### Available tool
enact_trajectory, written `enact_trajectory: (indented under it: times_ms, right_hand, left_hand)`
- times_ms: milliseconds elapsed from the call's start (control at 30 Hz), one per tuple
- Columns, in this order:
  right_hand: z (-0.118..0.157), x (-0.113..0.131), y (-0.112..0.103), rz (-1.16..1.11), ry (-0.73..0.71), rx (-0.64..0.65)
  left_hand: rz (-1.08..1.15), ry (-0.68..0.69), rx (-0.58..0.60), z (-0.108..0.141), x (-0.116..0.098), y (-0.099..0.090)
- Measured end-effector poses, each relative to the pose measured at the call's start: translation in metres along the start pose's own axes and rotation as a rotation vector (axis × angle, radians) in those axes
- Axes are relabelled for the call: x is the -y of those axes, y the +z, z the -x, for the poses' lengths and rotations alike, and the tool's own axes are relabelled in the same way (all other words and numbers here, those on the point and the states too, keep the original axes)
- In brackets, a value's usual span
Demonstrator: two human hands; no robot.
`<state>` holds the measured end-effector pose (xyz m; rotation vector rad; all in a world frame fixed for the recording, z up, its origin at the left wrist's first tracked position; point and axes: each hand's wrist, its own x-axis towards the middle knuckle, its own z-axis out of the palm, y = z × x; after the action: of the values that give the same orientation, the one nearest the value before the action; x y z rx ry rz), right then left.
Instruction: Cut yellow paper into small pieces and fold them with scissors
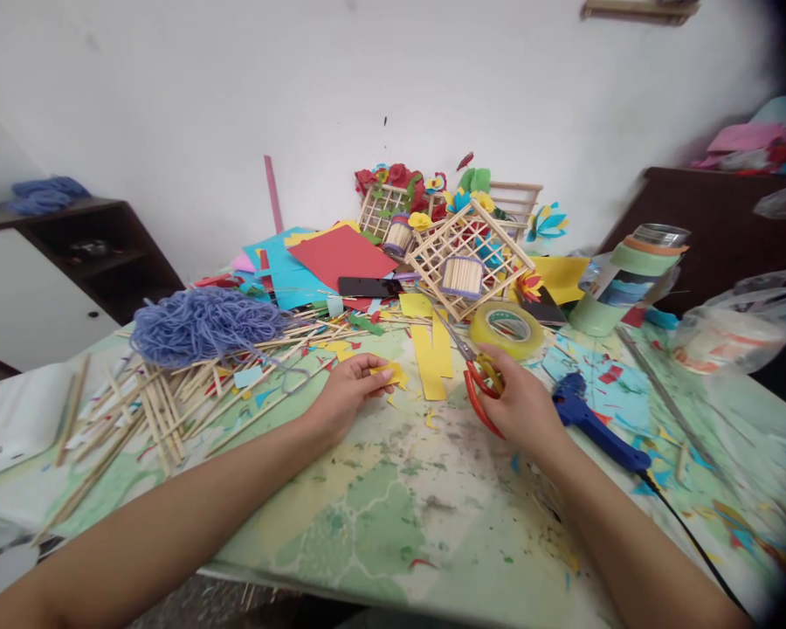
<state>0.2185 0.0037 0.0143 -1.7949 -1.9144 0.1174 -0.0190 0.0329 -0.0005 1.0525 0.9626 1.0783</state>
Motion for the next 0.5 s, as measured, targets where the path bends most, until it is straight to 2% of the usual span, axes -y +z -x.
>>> enact_trajectory:
  times_ms: [67,167,267,500]
  right_hand:
    - [0.004,0.007,0.003,-0.073,-0.065,0.032]
    - [0.01,0.018,0.005,-0.092,-0.053,0.106]
    - [0.015,0.026,0.003,-0.049,-0.056,0.166]
    - [0.018,0.033,-0.003,0.113,-0.208,0.23]
  left_hand:
    - [-0.009,-0.003,-0.008,0.001,-0.001,0.0]
    - [0.0,-0.007,-0.021,0.003,-0.001,0.001]
    - [0.024,0.006,-0.025,0.004,-0.001,0.002]
    - [0.028,0.031,-0.029,0.004,-0.002,0.004]
